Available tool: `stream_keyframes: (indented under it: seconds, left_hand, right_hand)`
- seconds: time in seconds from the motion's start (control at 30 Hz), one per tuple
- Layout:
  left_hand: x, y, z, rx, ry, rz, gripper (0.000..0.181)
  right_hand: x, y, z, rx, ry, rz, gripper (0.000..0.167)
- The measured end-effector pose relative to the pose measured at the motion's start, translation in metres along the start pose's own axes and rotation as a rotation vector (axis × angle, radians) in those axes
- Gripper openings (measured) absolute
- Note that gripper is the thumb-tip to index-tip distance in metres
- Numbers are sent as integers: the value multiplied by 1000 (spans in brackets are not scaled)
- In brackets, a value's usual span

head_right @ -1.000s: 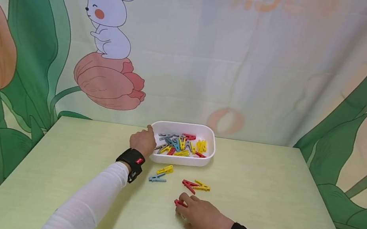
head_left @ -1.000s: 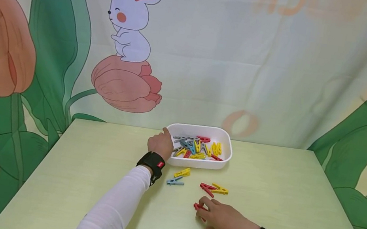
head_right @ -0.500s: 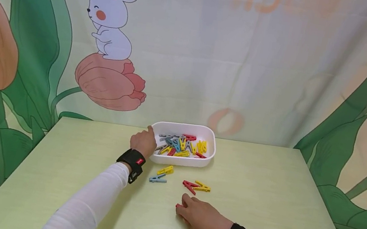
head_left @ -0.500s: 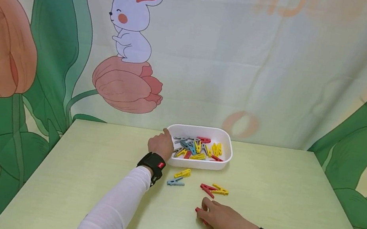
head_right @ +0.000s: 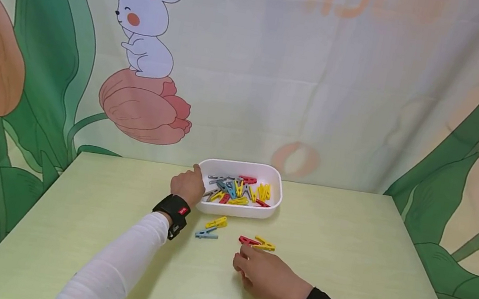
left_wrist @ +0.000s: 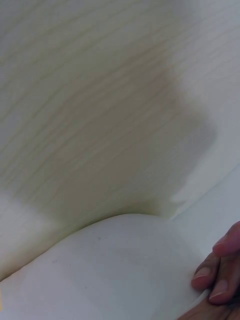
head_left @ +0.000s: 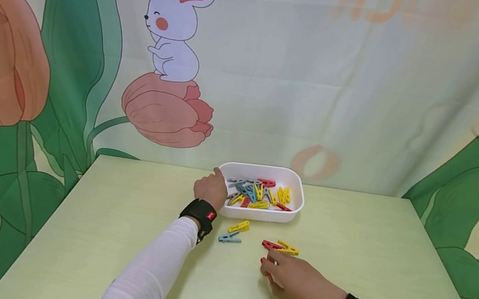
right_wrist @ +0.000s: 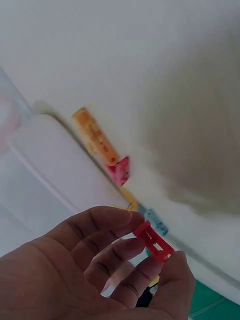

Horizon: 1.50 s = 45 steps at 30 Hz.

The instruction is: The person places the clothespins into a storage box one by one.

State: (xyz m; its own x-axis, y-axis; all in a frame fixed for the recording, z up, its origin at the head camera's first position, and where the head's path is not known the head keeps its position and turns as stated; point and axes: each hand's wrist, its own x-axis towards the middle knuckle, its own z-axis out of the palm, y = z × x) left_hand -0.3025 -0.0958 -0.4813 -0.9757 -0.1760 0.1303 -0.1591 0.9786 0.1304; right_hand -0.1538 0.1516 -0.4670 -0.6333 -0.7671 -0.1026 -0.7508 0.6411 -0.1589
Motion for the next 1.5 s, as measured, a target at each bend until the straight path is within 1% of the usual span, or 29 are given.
stream_keyframes:
  seconds: [0.07, 0.2, 0.27, 0.37, 0.47, 0.7, 0.83, 1.0, 1.13, 1.3, 1.5]
  left_hand:
    - [0, 0, 0, -2, 2, 2, 55]
    - [-1, -1, -1, -4, 8, 5, 53]
    - [-1, -1, -1, -5, 9, 6, 53]
    - [-2, -1, -2, 1, 10, 11, 53]
    - [-1, -1, -2, 8, 16, 16, 53]
    - [0, -1, 2, 2, 20, 11, 53]
    - [1, -1, 4, 2, 17, 14, 53]
    - [2, 0, 3, 2, 17, 13, 53]
    - [2, 0, 1, 0, 7, 6, 54]
    - [2, 1, 2, 2, 6, 4, 55]
    - [1, 0, 0, 1, 9, 10, 54]
  right_hand:
    - [-2, 2, -9, -8, 33, 2, 18]
    - [-6, 5, -30, -59, 148, -17, 18]
    - [-8, 7, -40, -83, 186, -20, 21]
    - [-11, 9, -52, -104, 207, -14, 26]
    - [-12, 11, -60, -105, 226, -8, 27]
    - [-13, 14, -77, -132, 311, -21, 28]
    - [-12, 14, -88, -149, 356, -15, 29]
    - [-8, 15, -102, -167, 389, -6, 32]
    - [-1, 19, -110, -151, 412, -5, 31]
    - [10, 32, -116, -97, 422, 12, 25]
    - [22, 47, -124, -59, 419, 35, 22]
